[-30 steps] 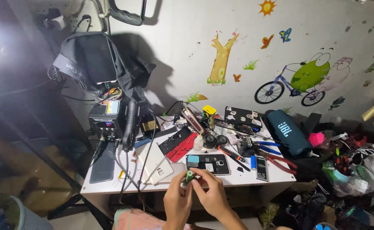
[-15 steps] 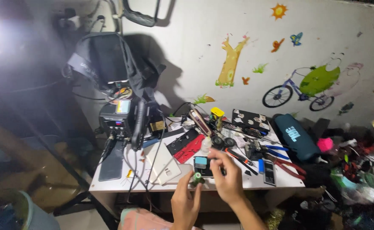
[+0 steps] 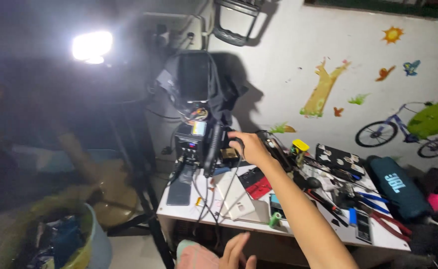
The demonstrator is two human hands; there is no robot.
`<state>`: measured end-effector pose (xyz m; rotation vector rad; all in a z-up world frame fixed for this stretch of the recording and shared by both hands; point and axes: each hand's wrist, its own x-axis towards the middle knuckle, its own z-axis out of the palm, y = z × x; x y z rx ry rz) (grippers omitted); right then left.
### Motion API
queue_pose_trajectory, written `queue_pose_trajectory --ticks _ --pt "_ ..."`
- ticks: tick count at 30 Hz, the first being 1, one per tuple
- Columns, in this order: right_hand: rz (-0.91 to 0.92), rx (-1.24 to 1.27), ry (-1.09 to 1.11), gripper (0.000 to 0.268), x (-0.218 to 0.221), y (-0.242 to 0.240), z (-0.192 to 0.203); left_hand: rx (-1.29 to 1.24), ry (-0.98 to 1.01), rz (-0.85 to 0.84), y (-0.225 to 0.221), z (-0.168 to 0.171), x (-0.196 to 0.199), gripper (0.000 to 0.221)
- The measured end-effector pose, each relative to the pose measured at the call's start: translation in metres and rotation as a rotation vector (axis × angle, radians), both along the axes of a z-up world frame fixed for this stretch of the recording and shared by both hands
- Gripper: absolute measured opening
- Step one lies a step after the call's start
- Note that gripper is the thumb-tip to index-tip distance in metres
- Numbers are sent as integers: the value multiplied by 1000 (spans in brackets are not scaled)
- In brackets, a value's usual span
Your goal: Soldering wires to a circuit board and inspecting electronic components on a workbench.
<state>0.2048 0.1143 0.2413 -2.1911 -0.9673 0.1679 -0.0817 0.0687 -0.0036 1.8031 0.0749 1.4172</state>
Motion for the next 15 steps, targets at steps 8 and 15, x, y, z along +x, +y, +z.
queue_pose_trajectory --ticks 8,15 --pt "82 127 -421 21 -53 -9 14 -42 297 313 88 -9 -64 30" --pt "39 573 -637 17 -210 -107 69 -148 216 42 102 47 -53 36"
